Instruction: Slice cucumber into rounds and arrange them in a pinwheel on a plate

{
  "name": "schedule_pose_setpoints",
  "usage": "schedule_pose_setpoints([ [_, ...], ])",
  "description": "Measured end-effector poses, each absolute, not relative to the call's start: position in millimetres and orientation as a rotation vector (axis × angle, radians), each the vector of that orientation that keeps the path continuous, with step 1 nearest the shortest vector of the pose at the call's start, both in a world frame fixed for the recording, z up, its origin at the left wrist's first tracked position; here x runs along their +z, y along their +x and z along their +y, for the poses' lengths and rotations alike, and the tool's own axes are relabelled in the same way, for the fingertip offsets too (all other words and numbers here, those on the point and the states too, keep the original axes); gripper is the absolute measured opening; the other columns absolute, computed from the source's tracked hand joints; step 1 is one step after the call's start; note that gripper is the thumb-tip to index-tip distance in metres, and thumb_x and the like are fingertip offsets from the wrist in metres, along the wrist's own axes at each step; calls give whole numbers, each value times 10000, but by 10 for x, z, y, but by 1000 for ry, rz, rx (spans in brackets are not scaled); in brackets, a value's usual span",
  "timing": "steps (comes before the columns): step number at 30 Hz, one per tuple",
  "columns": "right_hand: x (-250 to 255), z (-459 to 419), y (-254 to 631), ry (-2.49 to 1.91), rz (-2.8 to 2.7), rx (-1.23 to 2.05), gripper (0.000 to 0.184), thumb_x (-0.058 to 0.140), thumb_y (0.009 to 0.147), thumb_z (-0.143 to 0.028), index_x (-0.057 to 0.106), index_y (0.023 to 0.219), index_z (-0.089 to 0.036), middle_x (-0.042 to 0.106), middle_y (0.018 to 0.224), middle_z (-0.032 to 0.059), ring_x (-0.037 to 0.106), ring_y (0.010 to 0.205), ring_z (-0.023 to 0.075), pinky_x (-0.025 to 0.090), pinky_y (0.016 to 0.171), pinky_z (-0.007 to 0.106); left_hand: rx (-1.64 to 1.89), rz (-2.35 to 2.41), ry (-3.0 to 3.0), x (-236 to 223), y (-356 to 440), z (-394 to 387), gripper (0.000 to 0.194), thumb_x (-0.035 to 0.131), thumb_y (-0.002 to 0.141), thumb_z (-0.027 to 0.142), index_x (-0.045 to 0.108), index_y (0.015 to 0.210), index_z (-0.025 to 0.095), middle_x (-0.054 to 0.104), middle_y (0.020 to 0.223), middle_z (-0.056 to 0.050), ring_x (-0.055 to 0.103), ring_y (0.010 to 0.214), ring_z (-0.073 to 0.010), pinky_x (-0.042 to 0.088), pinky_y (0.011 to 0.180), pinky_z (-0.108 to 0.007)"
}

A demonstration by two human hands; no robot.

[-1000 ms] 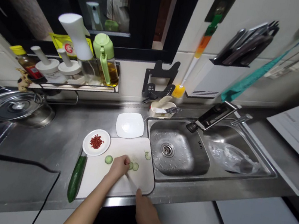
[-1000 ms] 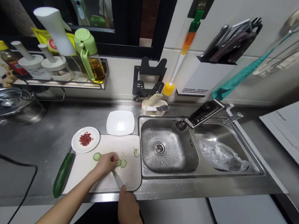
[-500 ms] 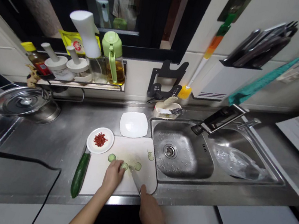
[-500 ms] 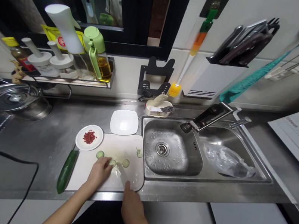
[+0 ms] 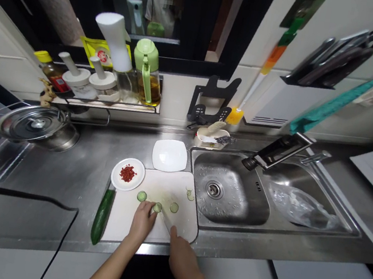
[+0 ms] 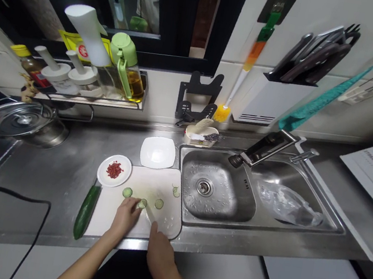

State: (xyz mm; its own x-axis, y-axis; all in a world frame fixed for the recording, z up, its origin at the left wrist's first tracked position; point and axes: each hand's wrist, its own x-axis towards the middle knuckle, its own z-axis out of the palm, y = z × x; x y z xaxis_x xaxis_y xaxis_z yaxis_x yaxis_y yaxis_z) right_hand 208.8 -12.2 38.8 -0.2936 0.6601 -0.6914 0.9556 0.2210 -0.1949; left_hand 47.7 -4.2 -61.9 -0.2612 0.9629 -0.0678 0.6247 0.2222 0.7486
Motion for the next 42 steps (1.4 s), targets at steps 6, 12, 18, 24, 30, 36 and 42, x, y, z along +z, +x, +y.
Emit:
schedule_pose_setpoints([
  [6, 436, -98, 2046, 1492, 2008, -851, 604, 287, 813, 24, 310, 1404, -96, 629, 1060, 198, 611, 985, 244, 465, 796, 313, 806, 1978, 1455, -573, 480, -33, 279, 538, 729, 120, 637, 983, 178, 601, 906, -58, 593, 842, -178, 465, 817, -324],
  [12, 434, -106, 2021, 1555, 1997, -904, 584, 263, 812, 12, 323, 1385, -80, 641, 1023, 198, 613, 974, 247, 464, 787, 334, 817, 1971, 1457, -588, 473, -29, 261, 539, 730, 130, 647, 962, 183, 607, 893, -57, 598, 834, -182, 470, 802, -318],
  [18, 452, -83, 1980, 1572, 2003, -966, 568, 274, 803, 11, 341, 1363, -57, 635, 1043, 205, 603, 1003, 246, 448, 811, 336, 817, 1977, 1467, -612, 473, -25, 265, 544, 721, 124, 649, 960, 168, 607, 878, -59, 591, 817, -179, 466, 786, -310],
  [24, 400, -155, 2069, 1531, 2003, -953, 597, 271, 790, 23, 322, 1378, -58, 625, 1092, 198, 592, 1021, 245, 441, 835, 329, 748, 2015, 1429, -564, 460, 21, 221, 576, 700, 120, 627, 911, 160, 598, 858, -52, 573, 824, -178, 441, 789, -307],
  [30, 317, -305, 2299, 1520, 1975, -891, 644, 270, 773, 45, 322, 1399, -98, 615, 1125, 166, 580, 1036, 234, 444, 825, 306, 708, 1991, 1398, -509, 476, 58, 45, 556, 733, 168, 583, 767, 176, 585, 720, -8, 540, 698, -141, 393, 667, -245],
  [36, 339, -324, 2359, 1515, 1956, -909, 670, 274, 755, 65, 315, 1404, -97, 612, 1121, 169, 576, 1035, 233, 442, 824, 298, 788, 1997, 1230, -423, 336, 101, 165, 527, 781, 337, 596, 743, 192, 603, 637, 23, 530, 590, -115, 372, 605, -215],
  [42, 305, -327, 2368, 1506, 1954, -910, 677, 303, 759, 48, 299, 1417, -113, 603, 1147, 160, 564, 1054, 240, 436, 838, 301, 831, 2152, 1055, -415, -14, 171, 168, 536, 741, 328, 611, 798, 189, 642, 694, 4, 570, 630, -138, 399, 636, -230],
])
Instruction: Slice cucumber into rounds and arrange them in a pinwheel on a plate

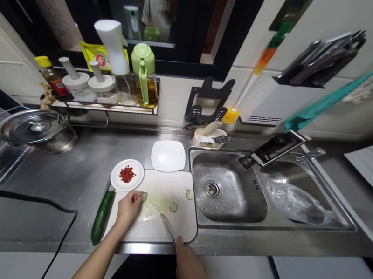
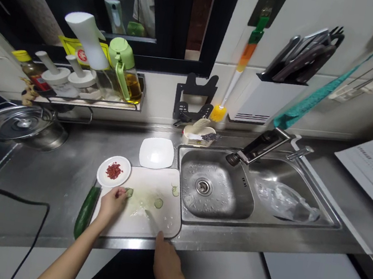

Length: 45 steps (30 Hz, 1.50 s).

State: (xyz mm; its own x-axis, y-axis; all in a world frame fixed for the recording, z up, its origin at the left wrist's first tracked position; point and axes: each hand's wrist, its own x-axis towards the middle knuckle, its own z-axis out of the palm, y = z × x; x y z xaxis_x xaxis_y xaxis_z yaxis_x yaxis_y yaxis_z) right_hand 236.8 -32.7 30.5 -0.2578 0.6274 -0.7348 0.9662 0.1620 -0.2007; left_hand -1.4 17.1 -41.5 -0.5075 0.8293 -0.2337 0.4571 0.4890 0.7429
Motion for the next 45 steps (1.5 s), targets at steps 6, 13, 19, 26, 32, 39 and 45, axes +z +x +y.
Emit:
schedule_pose_setpoints([
  [6, 255, -348, 2379, 1535, 1982, -902, 677, 291, 751, 53, 324, 1406, -117, 615, 1126, 153, 585, 1020, 234, 451, 809, 295, 741, 2253, 1201, -452, -115, 160, 155, 511, 750, 268, 622, 821, 186, 629, 761, -28, 565, 684, -166, 421, 684, -268],
  [13, 238, -366, 2370, 1546, 2007, -895, 619, 269, 791, 24, 344, 1392, -102, 635, 1090, 160, 596, 1006, 236, 454, 817, 300, 659, 2009, 1520, -395, 287, 297, 240, 504, 769, 189, 634, 971, 176, 629, 954, -77, 574, 909, -188, 429, 844, -301],
  [19, 343, -342, 2327, 1550, 1971, -884, 599, 272, 795, 31, 369, 1371, -103, 640, 1082, 174, 611, 987, 233, 471, 801, 304, 224, 1845, 1558, -364, 778, 575, 214, 582, 712, 191, 653, 913, 171, 629, 950, -77, 572, 912, -187, 412, 816, -274],
  [26, 437, -330, 2305, 1544, 1958, -895, 594, 259, 797, 43, 374, 1364, -92, 640, 1078, 181, 618, 983, 246, 486, 794, 326, 114, 1895, 1505, -345, 939, 634, 163, 570, 710, 139, 643, 853, 170, 605, 961, -78, 571, 892, -165, 407, 775, -240],
  [32, 384, -334, 2305, 1560, 1958, -885, 580, 282, 801, 36, 377, 1360, -85, 647, 1052, 191, 634, 948, 240, 486, 782, 307, 119, 1857, 1543, -334, 956, 652, 96, 561, 703, 132, 635, 752, 169, 623, 897, -67, 571, 824, -152, 398, 724, -231],
  [39, 392, -354, 2328, 1561, 2000, -880, 575, 275, 803, 30, 399, 1350, -96, 657, 1029, 172, 632, 947, 232, 485, 783, 294, 165, 1829, 1535, -364, 944, 622, 183, 531, 706, 103, 625, 837, 188, 652, 783, -23, 574, 745, -139, 380, 662, -227],
  [45, 344, -356, 2333, 1572, 1962, -906, 575, 290, 808, 21, 372, 1365, -94, 652, 1034, 178, 625, 962, 229, 480, 790, 297, 187, 1815, 1511, -376, 926, 635, 134, 561, 712, 133, 638, 814, 174, 652, 803, -37, 588, 772, -147, 396, 681, -231],
])
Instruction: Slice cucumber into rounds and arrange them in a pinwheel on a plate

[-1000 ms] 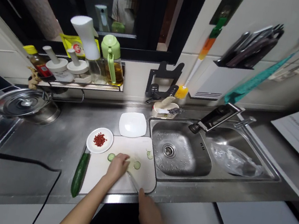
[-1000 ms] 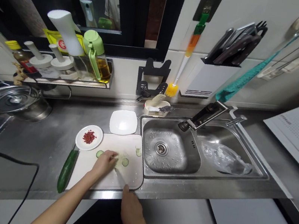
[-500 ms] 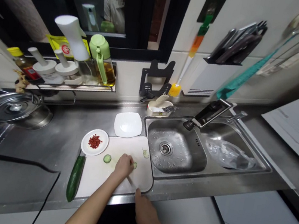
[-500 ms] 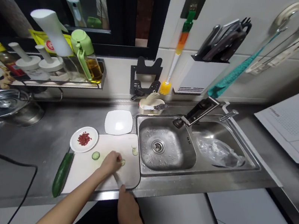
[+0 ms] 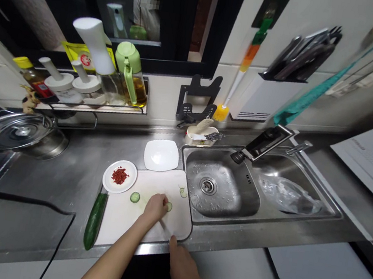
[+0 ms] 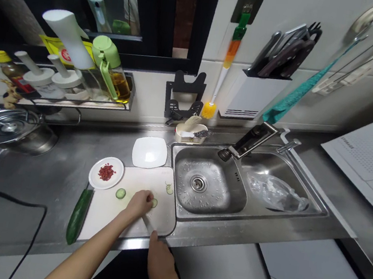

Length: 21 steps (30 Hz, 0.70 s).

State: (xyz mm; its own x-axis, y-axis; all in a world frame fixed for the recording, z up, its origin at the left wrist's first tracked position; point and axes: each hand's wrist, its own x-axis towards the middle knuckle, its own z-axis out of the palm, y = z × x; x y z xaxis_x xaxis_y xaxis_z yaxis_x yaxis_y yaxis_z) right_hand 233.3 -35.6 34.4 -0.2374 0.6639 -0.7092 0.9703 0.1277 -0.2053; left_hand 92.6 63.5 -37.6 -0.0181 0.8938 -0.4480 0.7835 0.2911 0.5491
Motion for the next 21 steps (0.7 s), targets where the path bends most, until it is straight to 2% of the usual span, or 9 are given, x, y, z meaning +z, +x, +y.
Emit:
schedule_pose_setpoints([
  [8, 404, -344, 2332, 1545, 1947, -893, 596, 265, 800, 37, 361, 1372, -101, 637, 1074, 173, 611, 986, 223, 458, 803, 279, 163, 1741, 1594, -332, 942, 689, 84, 571, 694, 131, 628, 743, 167, 634, 848, -57, 583, 796, -154, 402, 698, -236],
  [12, 402, -348, 2333, 1546, 1954, -922, 597, 259, 796, 39, 347, 1375, -76, 632, 1088, 174, 602, 1000, 232, 458, 817, 295, 144, 1651, 1642, -288, 949, 709, 161, 545, 710, 135, 627, 841, 181, 644, 777, -30, 584, 737, -143, 402, 668, -228],
  [15, 381, -347, 2333, 1540, 1951, -925, 618, 269, 784, 41, 331, 1386, -84, 628, 1099, 167, 596, 1010, 234, 461, 815, 296, 129, 1609, 1673, -260, 964, 730, 231, 540, 701, 134, 628, 908, 188, 658, 799, -35, 593, 767, -156, 404, 682, -239],
  [21, 333, -360, 2347, 1574, 1953, -919, 606, 278, 787, 36, 364, 1369, -110, 638, 1077, 159, 607, 994, 225, 467, 796, 287, 128, 1579, 1682, -233, 968, 773, 116, 561, 646, 129, 642, 705, 187, 662, 753, -30, 595, 760, -166, 403, 678, -243],
])
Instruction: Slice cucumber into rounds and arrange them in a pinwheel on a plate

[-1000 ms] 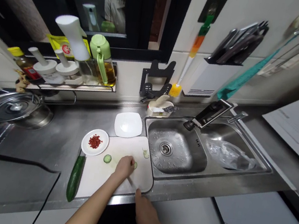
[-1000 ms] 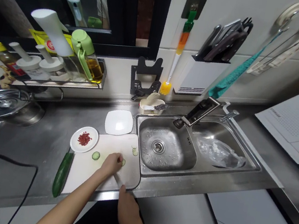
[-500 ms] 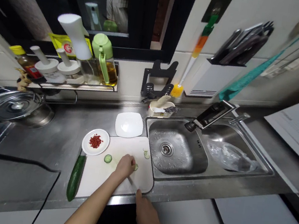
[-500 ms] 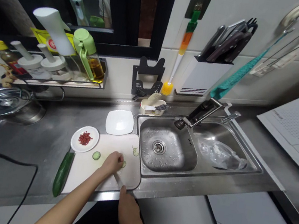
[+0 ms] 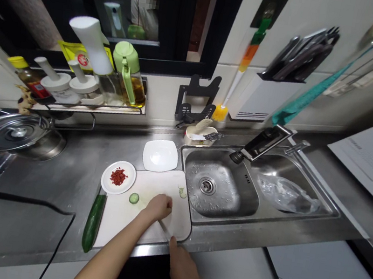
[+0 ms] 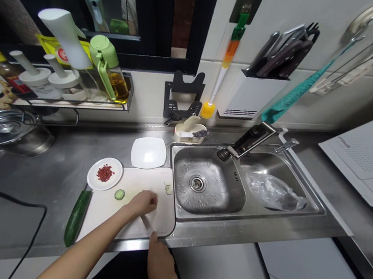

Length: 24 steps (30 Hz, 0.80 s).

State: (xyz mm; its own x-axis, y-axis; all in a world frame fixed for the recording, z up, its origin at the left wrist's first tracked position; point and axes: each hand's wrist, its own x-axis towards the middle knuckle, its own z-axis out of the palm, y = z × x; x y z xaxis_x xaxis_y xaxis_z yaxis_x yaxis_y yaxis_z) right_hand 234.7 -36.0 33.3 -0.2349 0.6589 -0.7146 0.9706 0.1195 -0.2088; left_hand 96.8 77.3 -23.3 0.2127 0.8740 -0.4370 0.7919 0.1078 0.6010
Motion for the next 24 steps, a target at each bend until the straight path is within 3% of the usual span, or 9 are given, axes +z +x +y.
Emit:
schedule_pose_setpoints([
  [7, 284, -356, 2372, 1577, 1944, -935, 624, 294, 779, 51, 344, 1375, -128, 629, 1083, 167, 599, 1000, 224, 460, 791, 296, 330, 1782, 1449, -283, 676, 675, 159, 514, 724, 146, 632, 825, 174, 657, 720, -1, 572, 674, -111, 399, 626, -205],
  [13, 282, -337, 2439, 1538, 1956, -912, 664, 317, 758, 49, 323, 1395, -140, 629, 1089, 144, 583, 1024, 215, 433, 820, 276, 556, 1998, 1032, -404, 480, 392, 207, 537, 749, 207, 641, 919, 154, 657, 724, -11, 603, 655, -117, 430, 651, -214],
  [17, 248, -324, 2488, 1543, 1970, -890, 662, 333, 753, 30, 335, 1395, -126, 638, 1077, 145, 588, 1016, 224, 433, 812, 275, 511, 2076, 1113, -386, 461, 249, 153, 538, 768, 241, 659, 849, 195, 668, 749, -11, 615, 713, -135, 411, 676, -221],
  [24, 257, -267, 2445, 1532, 1977, -880, 639, 300, 772, 21, 342, 1395, -114, 640, 1072, 159, 595, 1003, 239, 437, 807, 291, 383, 2054, 1233, -356, 344, 184, 139, 528, 768, 218, 609, 657, 201, 624, 628, 18, 562, 619, -110, 361, 616, -205],
])
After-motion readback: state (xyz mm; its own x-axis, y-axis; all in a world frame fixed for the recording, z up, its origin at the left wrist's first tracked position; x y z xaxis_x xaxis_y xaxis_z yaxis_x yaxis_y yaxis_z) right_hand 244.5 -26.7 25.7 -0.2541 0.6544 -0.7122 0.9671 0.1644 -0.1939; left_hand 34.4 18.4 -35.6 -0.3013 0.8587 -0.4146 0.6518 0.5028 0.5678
